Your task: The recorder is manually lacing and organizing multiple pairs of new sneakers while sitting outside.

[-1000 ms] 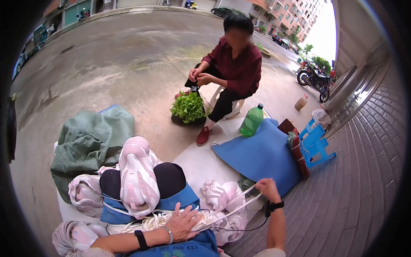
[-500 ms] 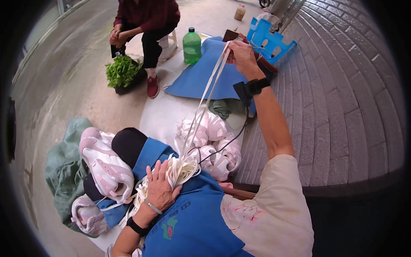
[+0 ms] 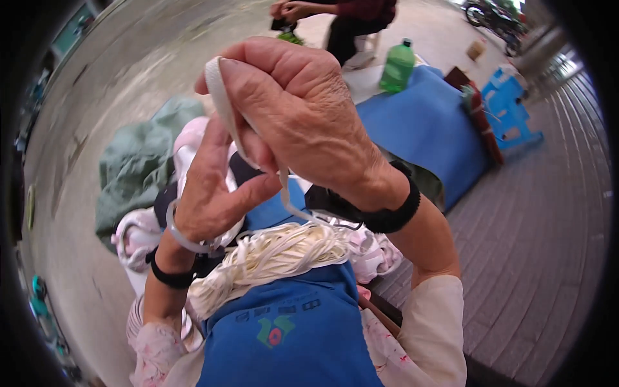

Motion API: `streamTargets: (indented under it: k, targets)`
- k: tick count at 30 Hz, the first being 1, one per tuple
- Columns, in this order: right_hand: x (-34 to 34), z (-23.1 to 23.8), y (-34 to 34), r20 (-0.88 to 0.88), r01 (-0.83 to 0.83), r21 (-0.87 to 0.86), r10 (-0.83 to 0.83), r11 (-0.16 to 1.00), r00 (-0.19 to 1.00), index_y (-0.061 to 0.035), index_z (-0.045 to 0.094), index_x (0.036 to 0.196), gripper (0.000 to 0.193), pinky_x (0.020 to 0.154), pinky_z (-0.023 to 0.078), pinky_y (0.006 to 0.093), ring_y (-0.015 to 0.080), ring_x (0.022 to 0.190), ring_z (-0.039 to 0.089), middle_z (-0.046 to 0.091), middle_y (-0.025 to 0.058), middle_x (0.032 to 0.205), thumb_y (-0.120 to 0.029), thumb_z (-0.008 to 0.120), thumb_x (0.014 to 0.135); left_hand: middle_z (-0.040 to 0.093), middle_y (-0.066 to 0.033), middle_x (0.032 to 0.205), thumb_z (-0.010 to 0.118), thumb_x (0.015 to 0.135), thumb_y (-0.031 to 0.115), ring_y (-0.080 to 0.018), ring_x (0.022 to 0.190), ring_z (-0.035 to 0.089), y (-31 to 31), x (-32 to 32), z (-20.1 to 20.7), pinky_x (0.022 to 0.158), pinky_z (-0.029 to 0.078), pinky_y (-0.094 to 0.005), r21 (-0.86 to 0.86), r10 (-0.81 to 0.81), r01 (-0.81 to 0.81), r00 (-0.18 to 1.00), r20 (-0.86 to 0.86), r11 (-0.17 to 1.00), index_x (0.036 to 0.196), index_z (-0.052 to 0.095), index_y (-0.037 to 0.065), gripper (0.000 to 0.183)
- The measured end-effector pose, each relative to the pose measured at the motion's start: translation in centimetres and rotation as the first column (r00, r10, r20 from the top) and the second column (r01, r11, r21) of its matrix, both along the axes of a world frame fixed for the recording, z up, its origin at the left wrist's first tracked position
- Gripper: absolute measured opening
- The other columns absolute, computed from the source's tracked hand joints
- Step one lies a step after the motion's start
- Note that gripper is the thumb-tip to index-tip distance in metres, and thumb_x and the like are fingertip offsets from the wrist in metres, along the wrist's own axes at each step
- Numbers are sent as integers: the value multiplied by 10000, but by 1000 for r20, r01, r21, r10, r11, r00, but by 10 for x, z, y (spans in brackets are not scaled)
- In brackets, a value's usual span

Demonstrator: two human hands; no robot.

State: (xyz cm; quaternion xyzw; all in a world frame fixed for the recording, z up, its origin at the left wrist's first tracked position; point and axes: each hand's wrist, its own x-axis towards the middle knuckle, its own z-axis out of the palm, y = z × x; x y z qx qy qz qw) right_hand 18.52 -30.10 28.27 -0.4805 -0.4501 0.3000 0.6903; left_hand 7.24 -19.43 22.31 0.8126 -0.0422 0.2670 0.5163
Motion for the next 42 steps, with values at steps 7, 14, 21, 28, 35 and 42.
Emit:
streamTargets:
  k: [7,14,21,28,35,42]
  targets:
    - [-14,-58,68,-86,-92,35,94,995,992,18,556,1207,341,712,491,225,106,782,598,627,59,909,-228,547,972,513,-6,639,442,1013,315,-88,536,524,38,-67,-11,634,520,-282,-743,-210,-16,955,-210,669,987,573,-6,347]
    - [-48,-111,41,-19,-543,-495,617,678,787,-4,630,1062,284,584,435,252,85,638,502,560,34,681,-235,654,898,288,68,564,341,1040,367,-45,446,262,89,-90,1,427,323,-215,-872,165,50,975,148,487,955,579,22,427]
    - [62,-119,-1,496,98,-652,324,752,806,6,693,873,243,561,413,257,107,602,503,602,56,668,-194,569,932,266,51,574,393,1035,249,-42,446,212,157,-203,-41,389,213,-218,-927,703,-240,710,34,288,996,555,20,283]
    - [12,-107,43,582,235,-448,81,863,809,30,638,969,329,603,471,319,185,631,598,631,128,705,-292,586,924,303,51,602,449,1017,269,-34,450,239,148,-200,-57,383,207,-206,-747,919,-646,374,-126,160,1073,557,29,269]
    - [-76,-150,70,665,254,-688,451,680,595,113,326,1285,639,608,521,484,429,680,645,626,292,772,-322,567,884,623,-216,778,600,917,304,-407,729,631,66,-133,-125,636,481,-426,287,673,-616,600,-432,733,1109,476,5,376]
    - [-65,-187,52,642,166,-628,385,761,663,111,263,1352,637,635,504,521,460,681,623,619,295,789,-218,536,881,635,-256,890,673,864,294,-421,816,643,45,-122,-134,692,507,-432,205,668,-652,618,-416,730,1140,450,-10,468]
